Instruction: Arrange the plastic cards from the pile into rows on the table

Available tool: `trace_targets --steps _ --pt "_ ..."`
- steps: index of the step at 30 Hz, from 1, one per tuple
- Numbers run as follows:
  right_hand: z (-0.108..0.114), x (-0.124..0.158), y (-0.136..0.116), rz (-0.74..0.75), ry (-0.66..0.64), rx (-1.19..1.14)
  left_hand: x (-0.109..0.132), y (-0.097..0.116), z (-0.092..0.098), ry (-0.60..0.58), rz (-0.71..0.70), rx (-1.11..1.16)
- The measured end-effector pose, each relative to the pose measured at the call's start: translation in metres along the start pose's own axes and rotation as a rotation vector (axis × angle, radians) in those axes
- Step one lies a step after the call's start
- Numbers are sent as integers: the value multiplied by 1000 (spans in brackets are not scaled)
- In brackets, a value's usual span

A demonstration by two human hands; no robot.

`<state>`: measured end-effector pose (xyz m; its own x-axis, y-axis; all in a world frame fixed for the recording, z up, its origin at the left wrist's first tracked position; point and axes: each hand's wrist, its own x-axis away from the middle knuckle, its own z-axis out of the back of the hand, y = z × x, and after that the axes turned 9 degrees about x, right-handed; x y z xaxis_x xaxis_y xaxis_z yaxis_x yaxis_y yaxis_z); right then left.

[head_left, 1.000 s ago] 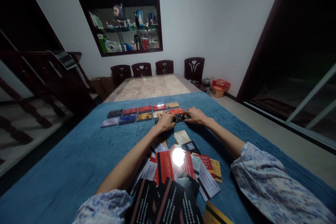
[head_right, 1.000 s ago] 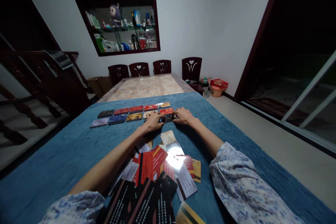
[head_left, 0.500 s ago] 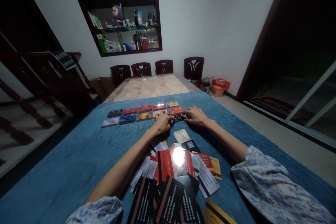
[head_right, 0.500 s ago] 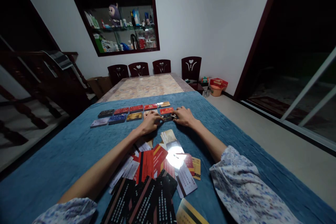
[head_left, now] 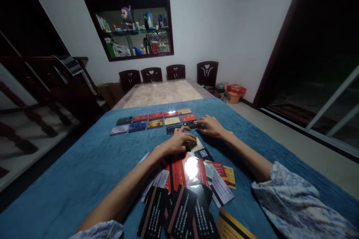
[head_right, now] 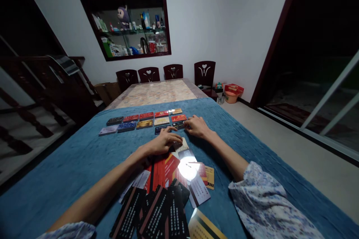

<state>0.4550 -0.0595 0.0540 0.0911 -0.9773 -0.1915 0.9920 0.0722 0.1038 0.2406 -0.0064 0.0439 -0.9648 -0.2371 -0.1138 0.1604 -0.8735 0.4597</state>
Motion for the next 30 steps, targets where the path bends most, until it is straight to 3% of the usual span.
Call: trace_targets --steps 4,9,23,30 --pt "-3 1 -1 18 10 -17 3 1 2 -92 15 0" --pt "-3 0 -2 41 22 -47 7 1 3 -111 20 -73" --pt "-5 -1 -9 177 34 -175 16 7 10 -95 54 -411" --pt "-6 -1 -12 317 -39 -286 18 8 12 -61 96 -411"
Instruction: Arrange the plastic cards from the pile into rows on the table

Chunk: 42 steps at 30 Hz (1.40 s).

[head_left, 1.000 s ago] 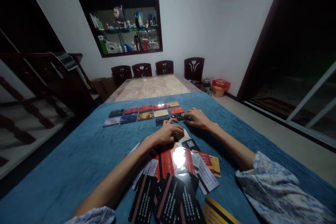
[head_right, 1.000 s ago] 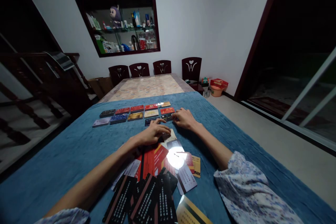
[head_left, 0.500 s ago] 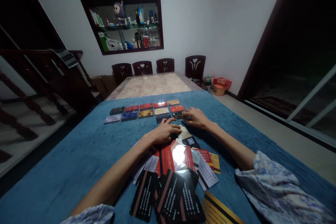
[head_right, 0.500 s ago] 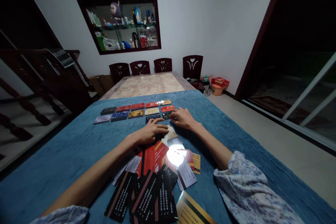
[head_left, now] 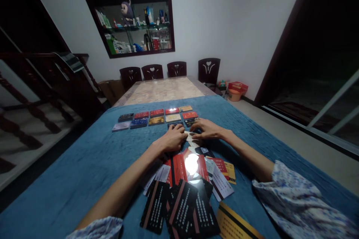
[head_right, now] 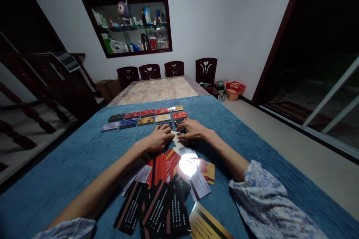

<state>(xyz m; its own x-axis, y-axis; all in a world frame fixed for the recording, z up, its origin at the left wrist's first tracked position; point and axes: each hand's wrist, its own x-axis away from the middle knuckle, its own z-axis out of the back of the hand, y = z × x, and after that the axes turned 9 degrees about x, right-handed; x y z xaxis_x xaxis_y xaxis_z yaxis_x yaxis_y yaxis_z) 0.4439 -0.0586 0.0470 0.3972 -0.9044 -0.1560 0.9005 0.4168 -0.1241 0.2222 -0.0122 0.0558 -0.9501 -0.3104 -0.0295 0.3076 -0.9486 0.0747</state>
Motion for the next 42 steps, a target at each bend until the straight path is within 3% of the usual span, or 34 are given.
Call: trace_targets --steps 5,22,27,33,42 --pt "2 -1 -4 12 -95 -3 -2 -2 -2 31 40 84" --pt "10 1 -8 43 -84 6 0 -12 -1 85 6 177" --pt "16 4 -8 38 -72 -97 1 -14 3 126 -11 152" --pt "21 6 -6 32 33 -86 -1 -16 1 208 7 100" --pt "8 0 1 52 267 48 -3 -21 -1 342 129 152"
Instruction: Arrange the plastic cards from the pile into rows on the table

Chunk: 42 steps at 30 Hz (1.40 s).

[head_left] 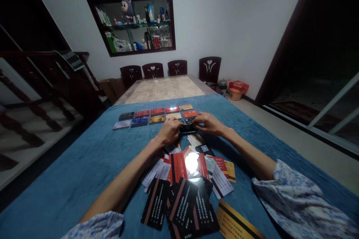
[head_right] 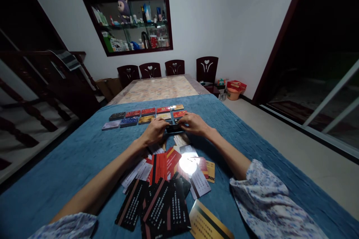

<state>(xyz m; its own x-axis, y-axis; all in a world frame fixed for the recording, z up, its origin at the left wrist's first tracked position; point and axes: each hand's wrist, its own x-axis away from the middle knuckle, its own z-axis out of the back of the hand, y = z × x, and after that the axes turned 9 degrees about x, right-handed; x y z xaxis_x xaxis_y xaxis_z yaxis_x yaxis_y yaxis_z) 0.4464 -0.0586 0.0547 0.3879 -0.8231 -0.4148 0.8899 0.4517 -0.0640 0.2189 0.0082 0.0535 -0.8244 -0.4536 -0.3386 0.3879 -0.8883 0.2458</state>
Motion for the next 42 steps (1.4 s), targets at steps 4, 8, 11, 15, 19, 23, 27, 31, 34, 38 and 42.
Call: trace_targets --steps 4,8,11,15,19,23,27,31,34,38,42 --pt "-8 1 2 -16 30 -8 0 -2 -1 21 30 41" --pt "-16 4 2 -50 61 25 1 0 -2 28 40 11" --pt "-21 5 2 -69 62 62 2 1 -3 18 46 -12" --pt "-23 6 0 -83 33 107 3 6 -4 7 81 -57" --pt "-22 6 -4 -104 -43 164 4 14 -4 -19 144 -88" --pt "-19 5 -8 -145 -101 201 4 18 -6 -30 193 -62" --pt "-17 5 -12 -165 -117 192 4 15 -13 -2 213 17" --pt "-18 4 -11 -158 -98 153 5 10 -18 59 223 45" --pt "-21 4 -10 -139 -53 132 5 8 -18 109 231 70" --pt "-24 5 -9 -121 -4 144 3 9 -15 141 244 114" --pt "-24 5 -9 -116 -1 187 2 9 -15 150 252 133"
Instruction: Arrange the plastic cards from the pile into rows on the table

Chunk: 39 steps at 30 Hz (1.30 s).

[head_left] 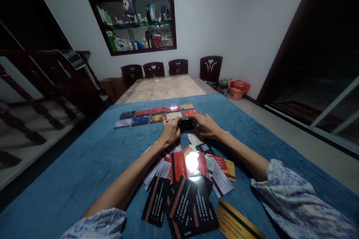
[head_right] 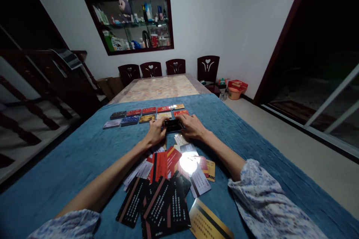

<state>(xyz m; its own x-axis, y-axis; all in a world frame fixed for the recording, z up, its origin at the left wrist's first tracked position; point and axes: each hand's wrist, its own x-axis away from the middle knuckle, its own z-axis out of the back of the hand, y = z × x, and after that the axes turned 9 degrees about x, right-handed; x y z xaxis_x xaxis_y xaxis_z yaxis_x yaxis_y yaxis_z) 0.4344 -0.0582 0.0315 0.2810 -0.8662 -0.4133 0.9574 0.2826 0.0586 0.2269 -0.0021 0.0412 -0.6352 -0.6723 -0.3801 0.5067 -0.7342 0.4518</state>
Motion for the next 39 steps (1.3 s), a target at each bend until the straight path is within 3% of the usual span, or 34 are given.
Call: trace_targets --steps 15,23,30,39 --pt "-1 0 8 -41 48 6 2 9 3 -41 -22 -163" --pt "2 -2 21 33 94 -3 -9 10 7 -51 -51 -191" --pt "4 -7 42 12 10 -6 -32 12 5 -126 -70 -227" --pt "-5 -16 63 -131 -231 36 -56 11 -17 -214 -11 -239"
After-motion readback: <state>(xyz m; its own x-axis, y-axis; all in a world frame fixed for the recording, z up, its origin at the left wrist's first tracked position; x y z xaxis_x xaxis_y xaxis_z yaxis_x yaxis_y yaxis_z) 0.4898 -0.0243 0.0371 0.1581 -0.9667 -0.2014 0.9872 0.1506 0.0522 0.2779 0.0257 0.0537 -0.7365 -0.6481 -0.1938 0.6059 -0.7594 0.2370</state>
